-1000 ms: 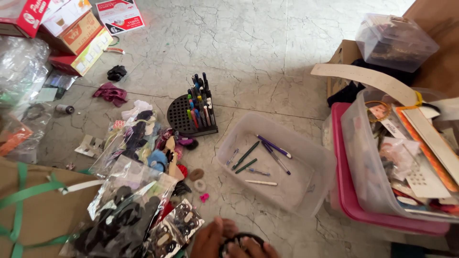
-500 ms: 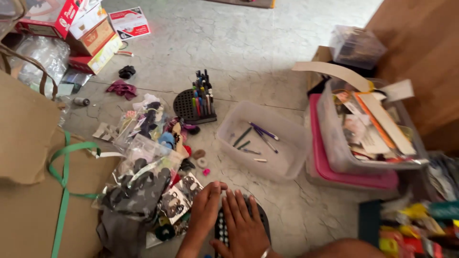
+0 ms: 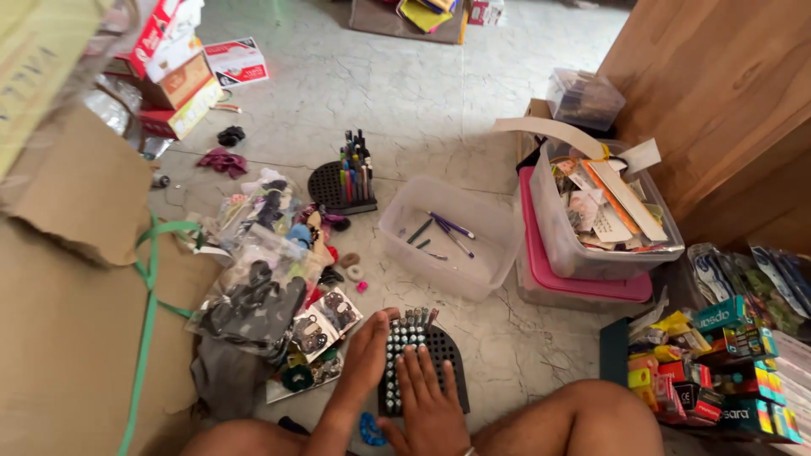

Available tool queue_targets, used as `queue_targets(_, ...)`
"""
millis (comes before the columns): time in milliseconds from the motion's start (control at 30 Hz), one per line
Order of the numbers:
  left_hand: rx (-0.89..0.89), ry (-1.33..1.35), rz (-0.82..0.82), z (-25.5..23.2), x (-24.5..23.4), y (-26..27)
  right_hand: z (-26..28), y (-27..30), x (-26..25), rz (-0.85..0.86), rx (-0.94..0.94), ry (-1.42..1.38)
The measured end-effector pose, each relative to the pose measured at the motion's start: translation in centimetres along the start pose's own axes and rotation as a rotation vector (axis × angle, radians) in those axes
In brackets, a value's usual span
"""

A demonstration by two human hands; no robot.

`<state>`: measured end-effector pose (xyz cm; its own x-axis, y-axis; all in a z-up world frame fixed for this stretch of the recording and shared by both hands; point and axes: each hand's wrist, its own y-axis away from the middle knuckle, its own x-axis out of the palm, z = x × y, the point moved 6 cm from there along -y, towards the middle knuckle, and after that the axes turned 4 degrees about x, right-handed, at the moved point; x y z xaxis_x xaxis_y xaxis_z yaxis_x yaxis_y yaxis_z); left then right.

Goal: The recorder sorts and organizes various gift shop items, including pens and stickers, while sitting on the floor near cardboard boxes.

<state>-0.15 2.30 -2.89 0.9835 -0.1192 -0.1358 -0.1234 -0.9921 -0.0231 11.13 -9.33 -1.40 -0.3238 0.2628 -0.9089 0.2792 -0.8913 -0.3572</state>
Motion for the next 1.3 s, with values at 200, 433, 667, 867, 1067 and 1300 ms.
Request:
queue_targets(200, -0.078, 0.05, -0.056, 1.6, 0.2, 0.3, -0.9, -3.7, -2.7, 0.092, 0.132, -0.027)
queue_targets(433, -0.135, 0.051, -0.061, 1.4, 0.0, 0.8, -2.4, -5.0, -0.8, 0.227, 0.253, 0.036)
queue_targets(667, -0.028, 0.089, 0.022, -0.8, 1.3, 0.4, -2.7, -5.3, -1.7, 0.369, 0.346, 0.1)
queue_targets(867, 0.306, -0.218, 0.134, -2.3, 1.9, 1.0, -4.1, -4.7, -0.7, 0.175, 0.298, 0.075)
queue_targets(1067, 0.499, -0.76, 0.185, -3.9, 3.2, 1.7, -3.7, -4.9, -0.8, 0.321, 0.361, -0.01)
queue_targets(1300, 0.524, -0.846, 0.251, -1.5, 2.9, 1.7, -5.7, -4.7, 1.3, 0.299, 0.301, -0.143)
